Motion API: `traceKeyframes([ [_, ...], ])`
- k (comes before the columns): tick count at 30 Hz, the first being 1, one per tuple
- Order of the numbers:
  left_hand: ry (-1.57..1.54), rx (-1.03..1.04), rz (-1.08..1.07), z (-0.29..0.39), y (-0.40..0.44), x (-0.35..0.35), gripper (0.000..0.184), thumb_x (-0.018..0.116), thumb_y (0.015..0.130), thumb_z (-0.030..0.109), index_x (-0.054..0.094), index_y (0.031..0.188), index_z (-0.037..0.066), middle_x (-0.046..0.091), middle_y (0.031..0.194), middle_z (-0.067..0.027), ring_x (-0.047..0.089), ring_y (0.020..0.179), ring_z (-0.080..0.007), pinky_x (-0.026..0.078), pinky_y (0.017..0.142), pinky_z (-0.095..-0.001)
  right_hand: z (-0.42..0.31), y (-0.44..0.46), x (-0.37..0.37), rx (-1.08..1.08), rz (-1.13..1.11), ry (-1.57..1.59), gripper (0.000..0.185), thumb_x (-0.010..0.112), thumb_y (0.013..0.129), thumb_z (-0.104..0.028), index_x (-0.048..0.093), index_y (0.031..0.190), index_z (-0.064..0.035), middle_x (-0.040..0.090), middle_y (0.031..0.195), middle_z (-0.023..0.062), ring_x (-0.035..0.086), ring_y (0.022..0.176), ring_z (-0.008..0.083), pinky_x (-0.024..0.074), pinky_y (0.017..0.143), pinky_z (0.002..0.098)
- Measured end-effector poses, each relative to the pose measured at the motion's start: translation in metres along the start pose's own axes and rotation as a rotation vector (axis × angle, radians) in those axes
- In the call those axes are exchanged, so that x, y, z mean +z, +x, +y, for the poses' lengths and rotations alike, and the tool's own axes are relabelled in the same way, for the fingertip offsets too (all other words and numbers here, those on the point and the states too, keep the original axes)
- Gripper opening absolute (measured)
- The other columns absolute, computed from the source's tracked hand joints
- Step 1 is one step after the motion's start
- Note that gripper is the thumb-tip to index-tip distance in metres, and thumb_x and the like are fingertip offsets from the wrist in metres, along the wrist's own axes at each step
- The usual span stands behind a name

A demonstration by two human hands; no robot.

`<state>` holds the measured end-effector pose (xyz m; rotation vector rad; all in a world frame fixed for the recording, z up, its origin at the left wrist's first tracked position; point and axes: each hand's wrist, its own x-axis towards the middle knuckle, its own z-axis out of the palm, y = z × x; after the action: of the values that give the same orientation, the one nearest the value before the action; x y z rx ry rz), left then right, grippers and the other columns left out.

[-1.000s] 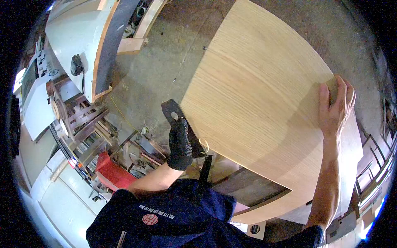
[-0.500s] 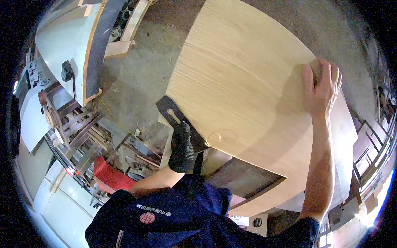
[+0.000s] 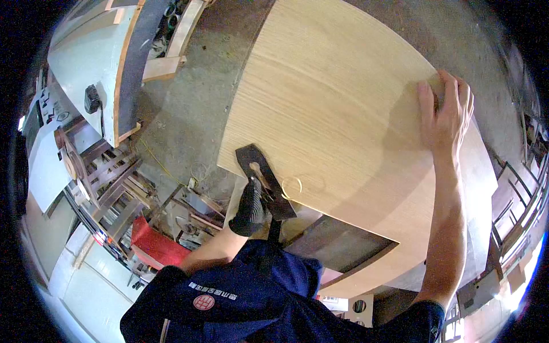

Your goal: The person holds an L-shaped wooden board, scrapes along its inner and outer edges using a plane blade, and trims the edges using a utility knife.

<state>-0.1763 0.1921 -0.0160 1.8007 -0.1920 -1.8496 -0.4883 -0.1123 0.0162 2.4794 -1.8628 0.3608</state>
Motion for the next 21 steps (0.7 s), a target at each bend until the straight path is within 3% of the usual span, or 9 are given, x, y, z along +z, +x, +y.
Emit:
traceKeyframes([
  [2, -0.207, -0.023, 0.009, 0.002, 0.005, 0.007, 0.029, 0.050, 0.107, 0.027, 0.062, 0.114, 0.001, 0.062, 0.098, -0.0047, 0.057, 0.087, -0.0146, 0.048, 0.076, -0.0323, 0.002, -0.001, 0.000, 0.007, -0.006, -0.001, 0.045, 0.063, 0.095, -0.040, 0.063, 0.123, -0.0049, 0.060, 0.120, 0.0199, 0.054, 0.114, 0.0366, 0.0410, 0.102, 0.0470],
  [6, 0.785, 0.670, 0.212, 0.001, -0.001, 0.013, 0.023, 0.054, 0.105, 0.023, 0.063, 0.108, 0.001, 0.062, 0.096, -0.0043, 0.057, 0.086, -0.0139, 0.048, 0.074, -0.0307, -0.001, 0.000, -0.001, 0.027, -0.005, -0.014, 0.045, 0.063, 0.095, -0.042, 0.064, 0.123, -0.0054, 0.060, 0.121, 0.0192, 0.054, 0.115, 0.0356, 0.0409, 0.102, 0.0470],
  [9, 0.534, 0.560, 0.201, -0.008, -0.011, 0.021, 0.020, 0.055, 0.103, 0.014, 0.062, 0.114, -0.001, 0.063, 0.096, -0.0101, 0.059, 0.087, -0.0210, 0.049, 0.076, -0.0342, -0.001, 0.000, 0.001, 0.026, -0.014, -0.023, 0.046, 0.063, 0.095, -0.042, 0.064, 0.123, -0.0059, 0.060, 0.121, 0.0189, 0.054, 0.115, 0.0352, 0.0412, 0.102, 0.0469],
  [10, 0.358, 0.310, 0.170, 0.016, -0.016, 0.029, 0.020, 0.055, 0.103, 0.012, 0.061, 0.116, -0.002, 0.064, 0.099, -0.0114, 0.060, 0.089, -0.0225, 0.050, 0.077, -0.0350, -0.001, -0.001, 0.001, 0.029, -0.021, -0.029, 0.046, 0.063, 0.095, -0.042, 0.064, 0.123, -0.0060, 0.060, 0.121, 0.0189, 0.054, 0.115, 0.0351, 0.0414, 0.102, 0.0469],
  [12, 0.497, 0.349, 0.199, 0.018, -0.015, 0.032, 0.021, 0.055, 0.102, 0.010, 0.061, 0.118, -0.002, 0.064, 0.101, -0.0135, 0.061, 0.091, -0.0246, 0.050, 0.079, -0.0362, -0.004, -0.003, 0.002, 0.059, -0.022, -0.046, 0.046, 0.063, 0.095, -0.042, 0.063, 0.124, -0.0065, 0.060, 0.122, 0.0190, 0.054, 0.116, 0.0355, 0.0413, 0.102, 0.0468],
  [13, 0.809, 0.643, 0.254, 0.000, -0.011, 0.025, 0.021, 0.055, 0.102, 0.010, 0.061, 0.117, -0.003, 0.064, 0.101, -0.0143, 0.061, 0.092, -0.0252, 0.050, 0.079, -0.0366, -0.005, -0.002, 0.003, 0.073, -0.018, -0.057, 0.046, 0.063, 0.095, -0.042, 0.063, 0.125, -0.0067, 0.059, 0.122, 0.0190, 0.053, 0.116, 0.0357, 0.0413, 0.102, 0.0467],
  [15, 0.760, 0.730, 0.304, -0.043, -0.003, 0.021, 0.020, 0.054, 0.101, 0.008, 0.061, 0.117, -0.003, 0.065, 0.101, -0.0159, 0.061, 0.093, -0.0273, 0.050, 0.079, -0.0384, -0.007, -0.004, 0.005, 0.079, -0.001, -0.083, 0.047, 0.062, 0.095, -0.043, 0.063, 0.125, -0.0069, 0.059, 0.123, 0.0188, 0.053, 0.116, 0.0360, 0.0408, 0.103, 0.0468],
  [16, 0.406, 0.518, 0.292, -0.047, 0.001, 0.028, 0.020, 0.054, 0.101, 0.007, 0.061, 0.117, -0.003, 0.065, 0.101, -0.0166, 0.061, 0.093, -0.0288, 0.050, 0.079, -0.0396, -0.007, -0.005, 0.006, 0.085, 0.008, -0.097, 0.047, 0.062, 0.096, -0.043, 0.063, 0.126, -0.0070, 0.059, 0.124, 0.0187, 0.053, 0.117, 0.0361, 0.0406, 0.103, 0.0468],
  [21, 0.601, 0.406, 0.264, -0.010, -0.009, 0.054, 0.028, 0.051, 0.101, 0.008, 0.057, 0.125, -0.004, 0.063, 0.113, -0.0228, 0.059, 0.104, -0.0360, 0.047, 0.091, -0.0417, -0.007, -0.005, 0.007, 0.062, 0.021, -0.110, 0.047, 0.063, 0.095, -0.043, 0.063, 0.126, -0.0079, 0.059, 0.123, 0.0178, 0.052, 0.117, 0.0352, 0.0407, 0.104, 0.0472],
])
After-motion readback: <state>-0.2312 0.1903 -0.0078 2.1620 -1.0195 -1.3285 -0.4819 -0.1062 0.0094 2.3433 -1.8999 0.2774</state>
